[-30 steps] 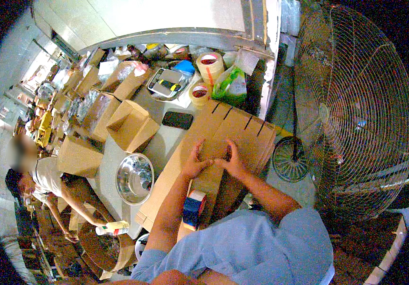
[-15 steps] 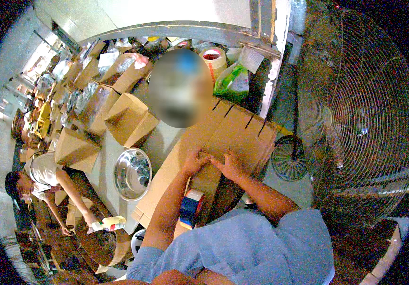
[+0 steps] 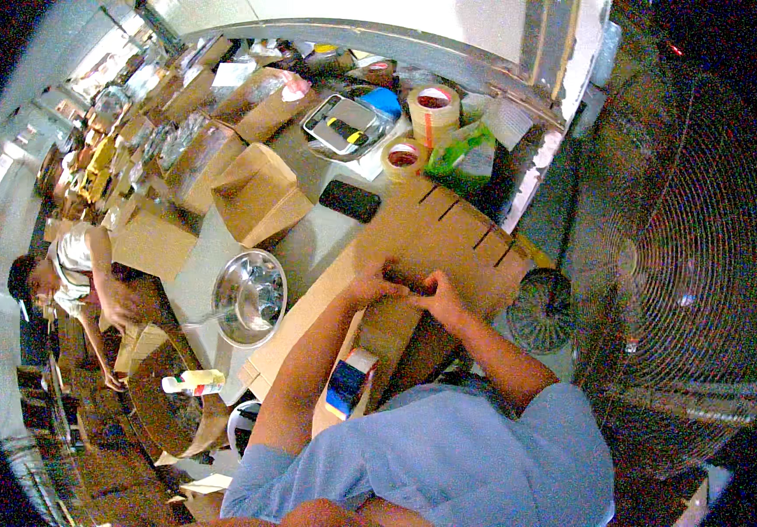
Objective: The person packs furniture hardware into cardboard boxes, placing metal rails and smaller component bags inside, sealing a long box with a tape dispenser, and moving stacks of boxes to a pallet.
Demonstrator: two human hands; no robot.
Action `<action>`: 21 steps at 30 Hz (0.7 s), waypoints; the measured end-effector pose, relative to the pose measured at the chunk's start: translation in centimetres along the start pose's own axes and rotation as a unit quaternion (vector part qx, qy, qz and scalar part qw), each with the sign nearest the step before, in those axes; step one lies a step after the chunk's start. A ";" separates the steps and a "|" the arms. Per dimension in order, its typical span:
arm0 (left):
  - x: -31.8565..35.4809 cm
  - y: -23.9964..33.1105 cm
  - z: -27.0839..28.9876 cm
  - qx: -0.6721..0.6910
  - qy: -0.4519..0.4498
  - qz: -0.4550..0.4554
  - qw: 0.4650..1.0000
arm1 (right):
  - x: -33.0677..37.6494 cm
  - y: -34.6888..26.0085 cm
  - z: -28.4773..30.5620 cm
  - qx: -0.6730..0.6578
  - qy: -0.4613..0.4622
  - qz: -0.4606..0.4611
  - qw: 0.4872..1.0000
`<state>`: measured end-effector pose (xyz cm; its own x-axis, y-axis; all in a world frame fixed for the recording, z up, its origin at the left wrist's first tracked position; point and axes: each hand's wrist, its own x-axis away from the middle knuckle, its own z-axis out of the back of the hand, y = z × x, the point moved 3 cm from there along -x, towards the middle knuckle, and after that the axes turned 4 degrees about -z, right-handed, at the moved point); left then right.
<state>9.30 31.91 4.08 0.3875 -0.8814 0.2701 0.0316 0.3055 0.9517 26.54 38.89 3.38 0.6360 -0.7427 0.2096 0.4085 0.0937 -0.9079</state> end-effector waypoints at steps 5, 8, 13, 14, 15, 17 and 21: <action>0.1 -2.2 -0.6 -0.028 -0.110 -0.125 0.986 | 1.7 -6.3 0.7 0.092 -0.041 0.115 0.988; 0.1 -2.3 -0.9 0.025 -0.129 -0.063 0.989 | 4.8 -11.7 -2.5 0.048 -0.304 0.346 0.886; 0.2 -2.3 -0.4 -0.057 -0.147 -0.007 0.988 | 6.5 -14.9 -7.8 0.205 -0.539 0.315 0.754; 0.4 -2.4 -0.4 -0.049 -0.122 -0.018 0.991 | 6.2 -15.0 -8.0 0.238 -0.600 0.268 0.715; 0.2 -2.3 -0.5 -0.042 -0.104 -0.032 0.993 | 5.4 -14.3 -8.0 0.172 -0.565 0.305 0.747; 0.1 -2.6 -0.8 0.013 -0.116 -0.008 0.993 | 2.0 -14.7 -6.3 0.128 -0.578 0.308 0.745; 1.2 -3.0 -1.1 -0.014 -0.111 -0.082 0.990 | -7.9 -16.5 1.9 0.082 -0.551 0.182 0.810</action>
<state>10.70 30.37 1.34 0.1626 -0.9767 0.1399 0.1049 0.1581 0.9818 16.05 44.46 17.37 0.8950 0.3896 0.2173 0.0856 0.3281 -0.9408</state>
